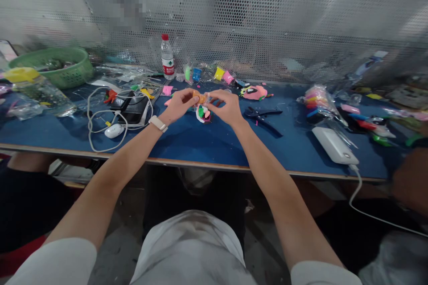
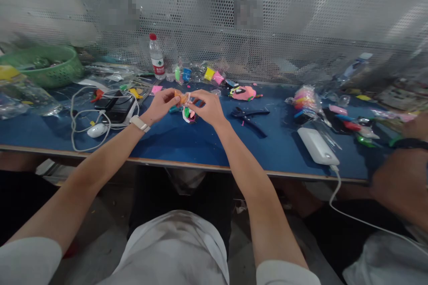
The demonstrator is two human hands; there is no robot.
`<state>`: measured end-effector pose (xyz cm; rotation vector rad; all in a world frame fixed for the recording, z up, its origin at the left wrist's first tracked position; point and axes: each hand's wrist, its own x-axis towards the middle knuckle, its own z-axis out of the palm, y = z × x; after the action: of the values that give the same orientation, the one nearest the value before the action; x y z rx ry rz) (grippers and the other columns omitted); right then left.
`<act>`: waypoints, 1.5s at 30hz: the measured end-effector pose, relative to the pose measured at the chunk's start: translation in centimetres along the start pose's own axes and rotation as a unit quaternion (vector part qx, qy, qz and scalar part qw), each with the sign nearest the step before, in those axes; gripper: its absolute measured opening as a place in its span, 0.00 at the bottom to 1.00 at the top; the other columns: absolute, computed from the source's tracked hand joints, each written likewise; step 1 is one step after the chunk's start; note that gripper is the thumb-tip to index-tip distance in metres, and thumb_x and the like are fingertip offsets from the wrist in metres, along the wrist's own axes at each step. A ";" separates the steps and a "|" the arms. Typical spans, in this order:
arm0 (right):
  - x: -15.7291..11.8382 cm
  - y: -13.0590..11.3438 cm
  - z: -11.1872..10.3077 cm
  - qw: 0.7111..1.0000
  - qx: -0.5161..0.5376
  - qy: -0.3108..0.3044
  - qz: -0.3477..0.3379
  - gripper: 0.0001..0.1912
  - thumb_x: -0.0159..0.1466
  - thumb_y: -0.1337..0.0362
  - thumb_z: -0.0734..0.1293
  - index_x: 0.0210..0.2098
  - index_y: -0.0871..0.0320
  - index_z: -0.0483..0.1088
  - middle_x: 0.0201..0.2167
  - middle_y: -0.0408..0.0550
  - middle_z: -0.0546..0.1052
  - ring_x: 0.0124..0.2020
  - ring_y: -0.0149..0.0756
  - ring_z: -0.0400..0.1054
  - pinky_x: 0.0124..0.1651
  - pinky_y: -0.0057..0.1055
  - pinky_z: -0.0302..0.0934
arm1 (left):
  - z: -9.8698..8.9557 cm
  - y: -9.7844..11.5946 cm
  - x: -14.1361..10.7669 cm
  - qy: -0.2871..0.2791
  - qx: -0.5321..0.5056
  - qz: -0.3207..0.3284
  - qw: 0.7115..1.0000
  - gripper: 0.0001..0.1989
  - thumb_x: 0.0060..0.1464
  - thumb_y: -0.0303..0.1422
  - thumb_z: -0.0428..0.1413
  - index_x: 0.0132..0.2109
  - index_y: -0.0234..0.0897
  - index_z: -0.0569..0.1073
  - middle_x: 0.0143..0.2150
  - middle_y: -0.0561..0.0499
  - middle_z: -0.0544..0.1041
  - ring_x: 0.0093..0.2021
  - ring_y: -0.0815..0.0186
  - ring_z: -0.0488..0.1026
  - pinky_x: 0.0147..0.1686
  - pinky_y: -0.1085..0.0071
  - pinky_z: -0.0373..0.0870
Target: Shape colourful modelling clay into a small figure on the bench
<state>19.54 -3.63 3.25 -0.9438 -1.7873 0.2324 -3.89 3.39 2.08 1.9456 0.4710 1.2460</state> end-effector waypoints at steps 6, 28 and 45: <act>0.0 0.1 0.1 0.999 -0.013 -0.030 -0.015 0.26 0.68 0.34 0.78 0.46 0.50 0.87 0.51 0.52 0.89 0.39 0.43 0.83 0.44 0.43 0.79 | -0.2 -0.1 -0.2 -0.023 0.006 0.000 1.000 0.30 0.64 0.64 0.69 0.43 0.39 0.84 0.38 0.46 0.85 0.35 0.66 0.78 0.38 0.67 0.80; 1.0 1.3 -1.8 0.997 -0.031 0.074 0.016 0.23 0.81 0.37 0.66 0.54 0.48 0.80 0.44 0.51 0.84 0.42 0.45 0.81 0.47 0.44 0.78 | -2.0 -3.4 0.9 0.088 0.003 -0.021 0.996 0.32 0.64 0.69 0.67 0.44 0.42 0.79 0.33 0.52 0.80 0.30 0.68 0.74 0.31 0.64 0.72; 0.9 5.1 -1.1 0.987 0.042 0.110 0.105 0.39 0.77 0.23 0.58 0.64 0.45 0.77 0.39 0.46 0.75 0.27 0.32 0.70 0.28 0.32 0.67 | -7.3 -3.5 -0.5 0.099 0.496 -0.131 0.852 0.01 0.66 0.29 0.64 0.44 0.37 0.81 0.51 0.39 0.82 0.61 0.50 0.74 0.70 0.47 0.69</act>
<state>22.86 0.09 1.48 -1.0557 -1.4666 0.3226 -10.24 8.27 0.80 2.4210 1.6964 1.1035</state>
